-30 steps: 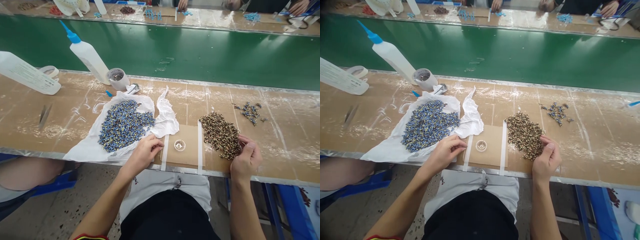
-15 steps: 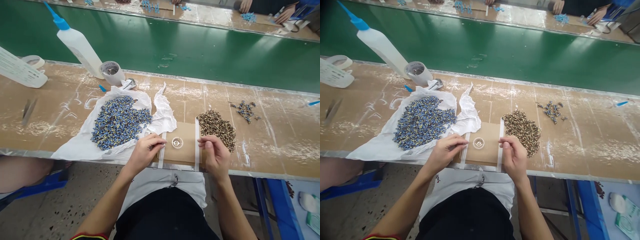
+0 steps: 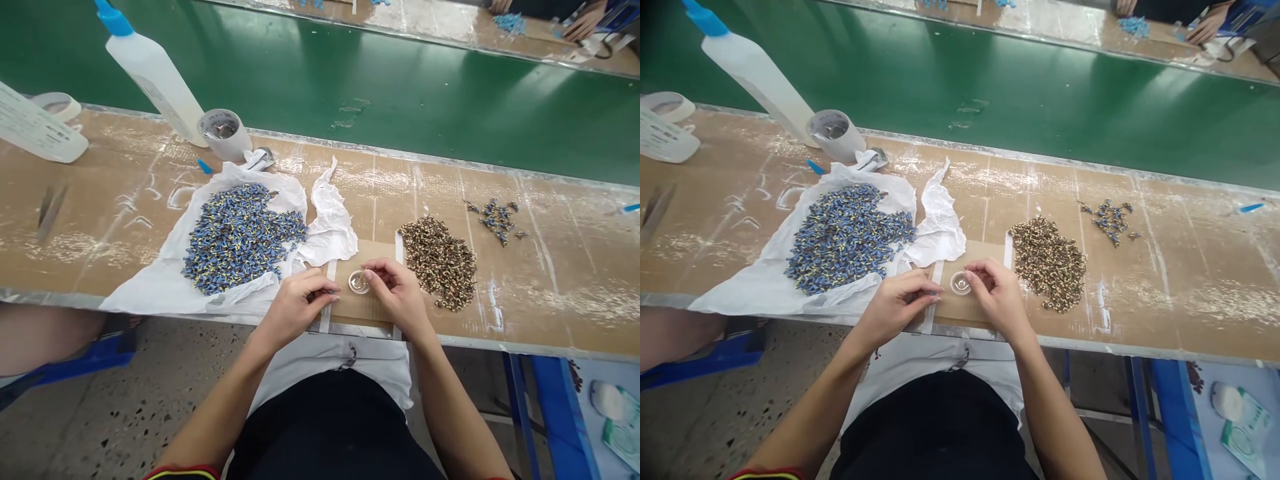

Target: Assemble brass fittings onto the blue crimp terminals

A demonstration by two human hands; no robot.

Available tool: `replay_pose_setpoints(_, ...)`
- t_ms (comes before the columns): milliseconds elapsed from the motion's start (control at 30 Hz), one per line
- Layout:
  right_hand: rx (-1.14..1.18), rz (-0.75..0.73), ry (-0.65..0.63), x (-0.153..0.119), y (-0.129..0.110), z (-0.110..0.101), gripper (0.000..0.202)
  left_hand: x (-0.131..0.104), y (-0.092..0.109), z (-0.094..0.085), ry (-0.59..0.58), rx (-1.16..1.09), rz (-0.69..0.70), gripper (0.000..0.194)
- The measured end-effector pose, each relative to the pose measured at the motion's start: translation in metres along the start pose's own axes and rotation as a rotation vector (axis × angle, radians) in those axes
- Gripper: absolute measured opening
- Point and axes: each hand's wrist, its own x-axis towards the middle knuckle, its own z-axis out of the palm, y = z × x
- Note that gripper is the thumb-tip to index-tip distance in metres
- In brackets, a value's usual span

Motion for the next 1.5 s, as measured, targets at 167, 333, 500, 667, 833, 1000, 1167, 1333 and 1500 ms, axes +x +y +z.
replay_pose_setpoints(167, 0.021, -0.03, 0.004, 0.0, 0.001, -0.001, 0.017, -0.001, 0.002, -0.008, -0.025, 0.132, 0.014, 0.008)
replay_pose_setpoints(333, 0.03, -0.069, 0.015, 0.0, 0.0, -0.001, 0.013, -0.003, 0.0, -0.022, -0.045, 0.344, 0.061, 0.009)
replay_pose_setpoints(500, 0.002, -0.138, 0.011, -0.003, -0.001, -0.001, 0.008, -0.01, 0.0, -0.03, -0.019, 0.314, 0.012, 0.004)
replay_pose_setpoints(667, -0.02, -0.205, 0.017, -0.007, -0.001, -0.001, 0.006, -0.011, 0.007, -0.017, -0.006, 0.223, 0.02, 0.01)
replay_pose_setpoints(833, -0.032, -0.226, 0.019, -0.008, -0.001, -0.001, 0.006, -0.008, 0.01, -0.011, -0.033, 0.221, 0.029, 0.007)
replay_pose_setpoints(1000, -0.023, -0.23, 0.021, -0.008, 0.0, -0.002, 0.007, -0.007, 0.005, -0.03, -0.111, 0.245, -0.025, 0.007)
replay_pose_setpoints(1167, -0.019, -0.214, 0.027, -0.009, 0.002, -0.001, 0.008, -0.001, 0.0, -0.047, -0.15, 0.235, -0.059, 0.004)
replay_pose_setpoints(1333, -0.014, -0.214, 0.04, -0.01, 0.001, -0.001, 0.009, 0.006, -0.001, -0.046, -0.158, 0.309, -0.027, 0.006)
replay_pose_setpoints(1500, -0.009, -0.21, 0.043, -0.01, 0.0, -0.002, 0.009, 0.006, 0.001, -0.038, -0.11, 0.271, -0.033, 0.006)
